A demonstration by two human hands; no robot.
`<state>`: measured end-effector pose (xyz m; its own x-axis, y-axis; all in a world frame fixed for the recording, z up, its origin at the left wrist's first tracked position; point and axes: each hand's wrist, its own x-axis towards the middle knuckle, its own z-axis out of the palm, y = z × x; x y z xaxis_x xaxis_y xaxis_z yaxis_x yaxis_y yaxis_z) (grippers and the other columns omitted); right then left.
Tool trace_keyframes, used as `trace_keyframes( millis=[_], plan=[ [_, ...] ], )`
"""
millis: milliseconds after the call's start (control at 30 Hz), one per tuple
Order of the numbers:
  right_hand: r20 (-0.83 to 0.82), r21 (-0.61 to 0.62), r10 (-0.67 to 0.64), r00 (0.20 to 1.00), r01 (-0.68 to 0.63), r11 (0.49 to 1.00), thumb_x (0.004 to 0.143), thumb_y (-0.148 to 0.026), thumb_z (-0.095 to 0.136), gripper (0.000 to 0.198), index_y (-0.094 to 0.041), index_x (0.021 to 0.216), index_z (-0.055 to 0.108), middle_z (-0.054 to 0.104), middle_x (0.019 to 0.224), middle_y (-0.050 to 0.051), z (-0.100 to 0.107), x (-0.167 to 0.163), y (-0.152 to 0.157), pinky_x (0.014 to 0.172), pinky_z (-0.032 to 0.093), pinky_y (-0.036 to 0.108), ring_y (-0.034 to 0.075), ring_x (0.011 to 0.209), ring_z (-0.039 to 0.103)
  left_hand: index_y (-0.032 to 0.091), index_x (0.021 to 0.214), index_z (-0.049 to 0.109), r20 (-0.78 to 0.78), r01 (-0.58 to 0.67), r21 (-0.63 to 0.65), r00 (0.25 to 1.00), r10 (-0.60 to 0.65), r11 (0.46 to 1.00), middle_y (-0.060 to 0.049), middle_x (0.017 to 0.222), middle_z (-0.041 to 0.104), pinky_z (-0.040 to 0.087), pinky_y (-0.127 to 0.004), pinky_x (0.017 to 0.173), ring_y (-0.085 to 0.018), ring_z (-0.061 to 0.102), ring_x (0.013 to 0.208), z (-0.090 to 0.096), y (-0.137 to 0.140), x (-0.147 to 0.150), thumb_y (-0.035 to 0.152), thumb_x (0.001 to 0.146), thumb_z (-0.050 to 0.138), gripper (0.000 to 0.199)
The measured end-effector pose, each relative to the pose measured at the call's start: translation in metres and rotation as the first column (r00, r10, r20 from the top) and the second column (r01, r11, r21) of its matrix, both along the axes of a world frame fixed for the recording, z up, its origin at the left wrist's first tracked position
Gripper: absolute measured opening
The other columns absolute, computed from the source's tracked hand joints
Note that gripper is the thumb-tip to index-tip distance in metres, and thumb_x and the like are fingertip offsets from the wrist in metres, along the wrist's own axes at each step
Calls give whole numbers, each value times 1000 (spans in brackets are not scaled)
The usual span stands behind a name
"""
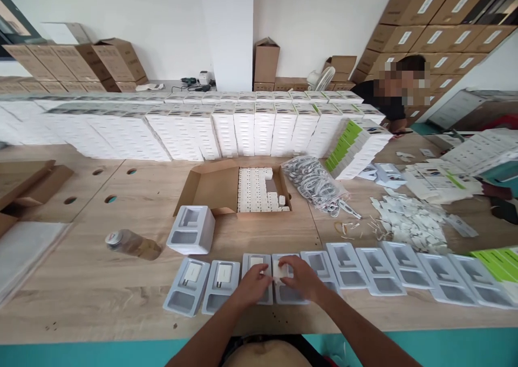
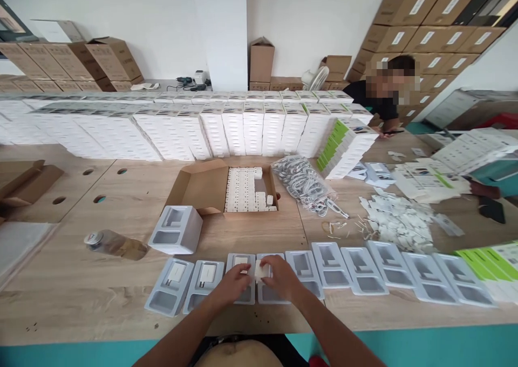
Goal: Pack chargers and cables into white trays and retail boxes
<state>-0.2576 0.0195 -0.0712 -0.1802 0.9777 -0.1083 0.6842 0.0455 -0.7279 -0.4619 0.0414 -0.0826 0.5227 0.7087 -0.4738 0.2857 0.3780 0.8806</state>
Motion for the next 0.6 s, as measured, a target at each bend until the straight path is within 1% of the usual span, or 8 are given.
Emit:
trace_keyframes(
  millis=[100,167,267,367,433,467,533,600],
  plan=[
    [45,36,8,999,-10,999,67,-11,66,39,-24,103,65,66,113,7,-16,31,9,96,42,39,26,107,56,23,97,70,-96,186,232,981,-168,955,-10,123,60,22,-47,111,-32,41,124,-1,-3,12,30,75,63,24],
    [77,61,41,996,-45,997,68,-10,67,40,-25,105,66,66,117,6,-26,41,8,100,38,42,28,113,53,25,88,73,-167,316,318,947,-276,894,-8,121,63,17,-52,111,-35,41,123,-1,-6,21,23,68,69,21],
    [187,119,67,980,-90,989,73,-14,65,41,-27,112,65,61,126,6,-37,43,1,103,33,46,30,122,45,26,93,73,-275,431,379,897,-345,819,-9,126,61,18,-57,107,-38,42,121,2,-11,33,18,62,70,32],
    [246,142,122,962,-160,977,75,-21,67,38,-30,112,66,57,129,6,-35,42,9,102,34,45,30,123,44,27,105,70,-357,472,393,869,-342,790,-10,128,59,24,-57,104,-38,44,120,9,-12,40,22,65,69,40],
    [246,127,121,962,-156,980,76,-24,67,32,-29,108,67,59,124,6,-25,43,38,101,36,42,28,119,48,29,111,67,-399,454,387,867,-298,803,-9,127,59,27,-53,105,-35,46,120,15,-15,38,23,69,66,42],
    [246,119,99,964,-132,984,79,-24,65,31,-27,110,66,59,123,6,-18,45,61,101,37,40,26,117,49,30,113,65,-412,420,379,874,-256,825,-9,127,59,29,-50,106,-33,47,120,17,-18,34,24,72,64,42],
    [255,117,33,966,-65,991,86,-21,55,37,-23,122,58,55,126,9,-5,47,119,103,37,37,23,120,48,31,117,62,-411,297,341,900,-143,892,-8,130,58,32,-44,107,-30,48,123,19,-28,21,26,78,59,39],
    [272,102,4,962,-33,994,88,-19,51,44,-21,132,49,46,137,12,6,48,183,107,34,38,24,129,40,34,117,62,-388,131,272,922,-16,953,-7,131,57,36,-38,106,-27,49,123,20,-45,4,32,82,56,35]
  ],
)
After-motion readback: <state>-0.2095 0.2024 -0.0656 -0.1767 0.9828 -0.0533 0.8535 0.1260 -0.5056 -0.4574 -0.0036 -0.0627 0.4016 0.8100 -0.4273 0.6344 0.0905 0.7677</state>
